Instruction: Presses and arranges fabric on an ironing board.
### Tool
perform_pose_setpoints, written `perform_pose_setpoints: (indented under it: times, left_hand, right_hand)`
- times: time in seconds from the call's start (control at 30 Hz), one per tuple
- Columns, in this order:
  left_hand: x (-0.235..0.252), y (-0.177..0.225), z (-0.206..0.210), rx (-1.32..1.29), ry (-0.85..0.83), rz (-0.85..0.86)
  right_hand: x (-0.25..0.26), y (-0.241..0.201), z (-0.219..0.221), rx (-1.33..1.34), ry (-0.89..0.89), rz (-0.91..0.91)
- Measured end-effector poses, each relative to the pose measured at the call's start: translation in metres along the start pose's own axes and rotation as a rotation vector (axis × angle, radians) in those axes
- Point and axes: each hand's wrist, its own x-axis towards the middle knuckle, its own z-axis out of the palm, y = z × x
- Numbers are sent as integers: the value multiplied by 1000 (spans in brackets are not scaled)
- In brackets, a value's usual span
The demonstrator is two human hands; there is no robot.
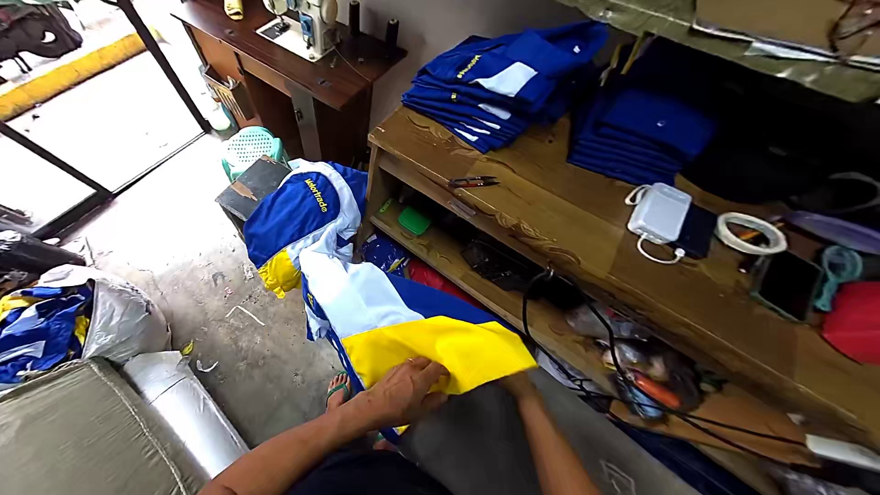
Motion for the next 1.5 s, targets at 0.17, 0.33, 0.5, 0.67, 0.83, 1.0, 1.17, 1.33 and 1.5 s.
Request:
perform_pose_setpoints:
  times: [0.17, 0.33, 0.5, 0.67, 0.83, 1.0, 1.17, 1.33, 1.5]
  left_hand:
    - [-46, -30, 30, 340, 294, 173]
    - [-81, -54, 52, 654, 373, 28]
    - [-74, -52, 69, 726, 392, 27]
    - [-78, 2, 11, 94, 328, -307]
    - [-68, 16, -119, -279, 475, -210]
    - [-65, 13, -211, -208, 592, -169]
    - [-80, 4, -274, 8, 743, -173]
    - [-95, -9, -315, 157, 857, -184]
    - [-91, -51, -364, 213, 871, -187]
  right_hand:
    - [-29, 101, -17, 134, 416, -11]
    - [-41, 74, 10, 45, 527, -273]
    - [5, 37, 39, -180, 405, -638]
    - [34, 26, 19, -183, 361, -676]
    - [56, -42, -60, 220, 154, -753]
    - [61, -124, -148, 359, 205, -811]
    - [76, -188, -202, 183, 338, -894]
    - [86, -244, -215, 0, 431, -979]
    - [107, -296, -207, -163, 471, -907]
